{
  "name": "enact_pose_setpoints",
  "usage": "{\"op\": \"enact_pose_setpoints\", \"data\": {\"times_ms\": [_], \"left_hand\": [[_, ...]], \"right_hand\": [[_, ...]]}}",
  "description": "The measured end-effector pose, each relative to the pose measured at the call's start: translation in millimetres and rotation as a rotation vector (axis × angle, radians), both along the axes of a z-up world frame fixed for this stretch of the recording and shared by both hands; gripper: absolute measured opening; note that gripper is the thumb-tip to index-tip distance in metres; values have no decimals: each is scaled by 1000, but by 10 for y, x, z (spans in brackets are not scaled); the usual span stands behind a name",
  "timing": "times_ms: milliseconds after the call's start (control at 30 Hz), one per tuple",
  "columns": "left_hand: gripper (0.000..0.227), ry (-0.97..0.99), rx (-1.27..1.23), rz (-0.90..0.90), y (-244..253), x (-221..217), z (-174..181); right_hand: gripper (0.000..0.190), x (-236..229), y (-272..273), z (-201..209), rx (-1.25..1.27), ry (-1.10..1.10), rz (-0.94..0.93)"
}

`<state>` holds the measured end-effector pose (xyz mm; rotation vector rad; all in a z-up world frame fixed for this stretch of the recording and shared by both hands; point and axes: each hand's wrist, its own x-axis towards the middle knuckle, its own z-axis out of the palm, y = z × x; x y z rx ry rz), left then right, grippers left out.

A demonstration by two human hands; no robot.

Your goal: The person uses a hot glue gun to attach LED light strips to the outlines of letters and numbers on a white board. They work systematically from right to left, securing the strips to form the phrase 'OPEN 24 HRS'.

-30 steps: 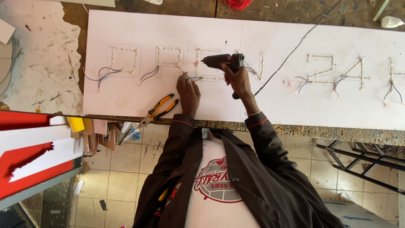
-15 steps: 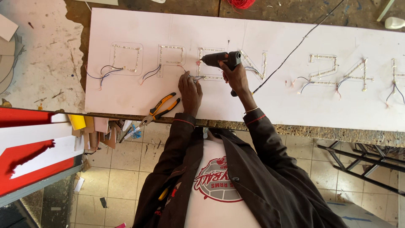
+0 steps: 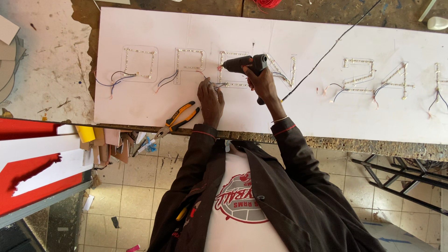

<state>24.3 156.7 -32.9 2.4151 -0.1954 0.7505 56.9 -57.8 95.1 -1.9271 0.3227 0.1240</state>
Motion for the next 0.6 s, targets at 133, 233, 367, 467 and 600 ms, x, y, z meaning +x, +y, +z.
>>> {"op": "enact_pose_setpoints", "data": {"times_ms": [133,233,367,467,600], "left_hand": [[27,12,7,-1,5,5,4],[27,6,0,1,-6,3,-11],[26,35,1,0,-1,-12,33],[24,51,13,9,4,-13,13],[23,54,-3,2,-2,-24,61]], "right_hand": [[40,-80,12,158,16,2,-15],[40,-152,41,315,30,-14,-32],[36,-136,36,108,101,-30,-36],[36,-142,39,68,114,-38,-47],[37,-163,62,123,114,-50,-69]]}}
